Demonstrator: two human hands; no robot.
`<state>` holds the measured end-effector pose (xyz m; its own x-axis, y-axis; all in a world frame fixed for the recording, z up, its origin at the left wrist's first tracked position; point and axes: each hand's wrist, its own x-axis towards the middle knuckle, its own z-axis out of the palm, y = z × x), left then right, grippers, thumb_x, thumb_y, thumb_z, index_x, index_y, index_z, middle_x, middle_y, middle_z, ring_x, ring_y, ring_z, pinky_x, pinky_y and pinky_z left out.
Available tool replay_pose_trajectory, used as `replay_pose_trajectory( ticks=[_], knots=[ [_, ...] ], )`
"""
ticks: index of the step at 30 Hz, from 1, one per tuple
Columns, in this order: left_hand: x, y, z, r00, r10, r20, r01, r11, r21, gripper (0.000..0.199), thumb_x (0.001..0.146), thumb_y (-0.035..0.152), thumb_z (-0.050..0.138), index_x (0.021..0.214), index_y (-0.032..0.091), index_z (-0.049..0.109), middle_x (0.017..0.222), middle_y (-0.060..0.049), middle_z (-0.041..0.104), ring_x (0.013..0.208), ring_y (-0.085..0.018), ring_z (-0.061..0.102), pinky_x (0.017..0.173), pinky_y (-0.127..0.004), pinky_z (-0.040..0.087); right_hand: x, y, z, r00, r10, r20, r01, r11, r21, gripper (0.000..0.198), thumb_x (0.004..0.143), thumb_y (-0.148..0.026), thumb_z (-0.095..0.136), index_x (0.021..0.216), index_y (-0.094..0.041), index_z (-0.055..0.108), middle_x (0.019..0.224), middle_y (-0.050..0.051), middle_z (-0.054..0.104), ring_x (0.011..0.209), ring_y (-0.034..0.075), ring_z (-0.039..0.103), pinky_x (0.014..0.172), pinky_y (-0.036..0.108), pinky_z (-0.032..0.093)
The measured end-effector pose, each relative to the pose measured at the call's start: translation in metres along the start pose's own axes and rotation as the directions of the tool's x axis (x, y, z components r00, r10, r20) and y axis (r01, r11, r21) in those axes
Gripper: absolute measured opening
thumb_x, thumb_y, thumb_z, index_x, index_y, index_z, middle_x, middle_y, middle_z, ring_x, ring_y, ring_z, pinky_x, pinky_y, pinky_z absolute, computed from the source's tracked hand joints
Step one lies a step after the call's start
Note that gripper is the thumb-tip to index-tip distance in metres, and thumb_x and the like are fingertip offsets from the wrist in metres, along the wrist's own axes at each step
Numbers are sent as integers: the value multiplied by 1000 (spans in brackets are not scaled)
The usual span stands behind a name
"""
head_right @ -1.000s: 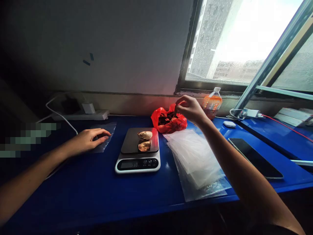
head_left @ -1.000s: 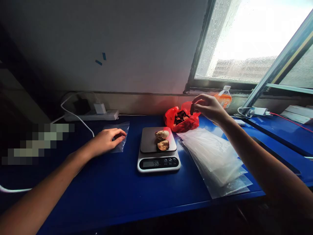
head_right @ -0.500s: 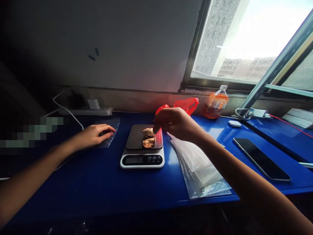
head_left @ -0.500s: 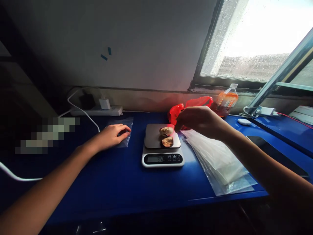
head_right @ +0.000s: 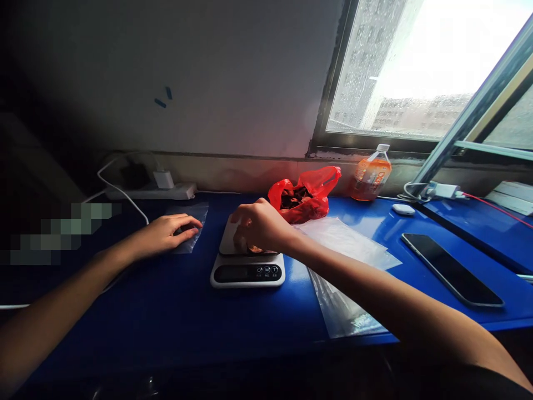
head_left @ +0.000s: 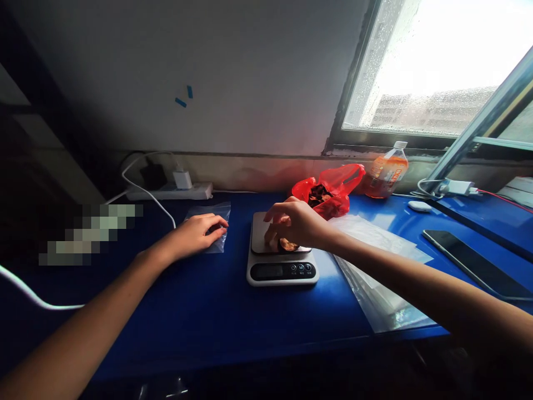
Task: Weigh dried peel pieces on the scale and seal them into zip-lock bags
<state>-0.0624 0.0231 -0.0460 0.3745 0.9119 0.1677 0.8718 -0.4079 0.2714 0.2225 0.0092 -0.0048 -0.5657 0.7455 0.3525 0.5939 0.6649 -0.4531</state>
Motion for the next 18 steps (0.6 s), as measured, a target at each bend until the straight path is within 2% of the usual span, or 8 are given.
replay_pose_trajectory(
  ticks=[3,6,9,13,16,18],
  knots=[
    [0,2,0,1000,7,1,-7,1000,-3,41,88,48,44,105,21,69,108,-8,71,100,-26,65,88,-38,49,-3,-2,-8,989,-87,-122,72,990,-126,10,82,-17,63,87,-21,71,80,3,72,87,21,60,81,36,45],
    [0,5,-2,1000,-1,9,1,1000,1,41,87,48,44,104,20,69,108,-8,71,101,-26,65,89,-38,49,-10,-6,-26,945,-186,-268,129,968,-216,10,83,-18,60,87,-22,68,87,4,71,88,22,59,82,36,44],
    [0,8,-3,1000,-9,17,9,1000,8,42,86,48,44,105,19,68,108,-9,71,101,-26,65,88,-37,49,-24,-6,-48,875,-235,-423,122,953,-278,18,75,-10,51,80,-22,63,80,3,67,81,20,57,74,33,43],
    [1,8,-3,1000,-10,20,10,1000,13,40,87,47,44,104,20,68,108,-9,72,100,-25,65,89,-36,48,-50,3,-74,743,-284,-606,111,945,-306,17,74,-10,45,70,-23,55,65,1,58,70,18,50,65,31,38],
    [2,7,-2,1000,-5,16,5,1000,15,39,87,47,44,103,21,68,109,-8,72,102,-24,65,90,-36,48,-62,23,-88,672,-263,-693,29,944,-330,19,76,-11,44,64,-24,50,61,1,53,70,19,46,67,33,36],
    [2,6,-1,1000,-4,16,4,1000,12,40,87,48,44,103,20,68,109,-9,72,103,-25,65,91,-37,47,-64,43,-96,643,-236,-728,-55,935,-351,20,74,-10,45,59,-23,44,58,1,48,67,18,43,67,33,35]
  ],
)
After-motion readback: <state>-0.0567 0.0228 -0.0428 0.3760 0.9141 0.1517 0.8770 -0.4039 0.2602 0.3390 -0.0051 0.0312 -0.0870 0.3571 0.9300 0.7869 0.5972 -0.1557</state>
